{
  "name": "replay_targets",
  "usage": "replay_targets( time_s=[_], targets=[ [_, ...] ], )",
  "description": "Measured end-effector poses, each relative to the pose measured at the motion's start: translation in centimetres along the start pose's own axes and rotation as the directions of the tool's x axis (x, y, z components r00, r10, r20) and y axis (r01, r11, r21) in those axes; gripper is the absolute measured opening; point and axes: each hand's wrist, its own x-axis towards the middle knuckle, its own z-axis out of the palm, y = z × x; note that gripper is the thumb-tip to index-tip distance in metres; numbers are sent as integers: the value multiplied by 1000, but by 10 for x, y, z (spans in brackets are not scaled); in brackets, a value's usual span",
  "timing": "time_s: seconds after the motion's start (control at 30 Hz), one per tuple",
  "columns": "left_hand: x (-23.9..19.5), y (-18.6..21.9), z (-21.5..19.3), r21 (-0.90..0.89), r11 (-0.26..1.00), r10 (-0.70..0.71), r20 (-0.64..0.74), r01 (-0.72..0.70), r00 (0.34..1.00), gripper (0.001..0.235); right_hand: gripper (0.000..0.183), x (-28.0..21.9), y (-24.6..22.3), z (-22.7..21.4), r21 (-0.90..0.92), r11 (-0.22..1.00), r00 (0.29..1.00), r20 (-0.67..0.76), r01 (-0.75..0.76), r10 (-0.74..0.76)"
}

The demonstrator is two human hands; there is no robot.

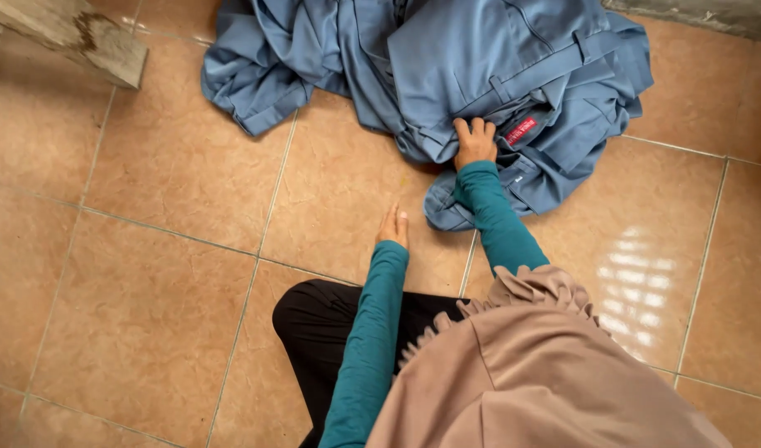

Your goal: The person sits on a tiled floor and folds several pairs of light blue trousers by hand. They smooth the fabric, fold the legs together, and then fold the trousers into neat rectangles, stacking them as they finish each pair.

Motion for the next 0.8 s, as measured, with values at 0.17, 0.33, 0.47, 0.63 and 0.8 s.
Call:
replay_targets(
  time_s=[0.17, 0.33, 0.47, 0.63, 0.8],
  targets=[
    [16, -54, 6, -565, 753, -334, 113, 337, 936, 44, 46, -11, -31, -12, 82, 995, 996, 70, -52, 47],
    [-11, -57, -43, -639, 706, -443, -62, 305, 894, 51, 51, -73, -132, -17, 116, 991, 979, 200, -62, 37],
    [-24, -50, -89, -609, 754, -539, -356, 248, 764, 66, 51, -88, -221, -57, 241, 931, 724, 689, -275, 35],
    [-76, 29, -152, -524, 850, -460, -688, 54, 561, 77, 49, -87, -271, -104, 476, 750, 632, 768, -458, -102],
    [-101, 68, -162, -266, 964, -232, -877, -22, 422, 70, 37, -67, -206, -134, 844, 217, 720, 532, -490, -446]
  ],
)
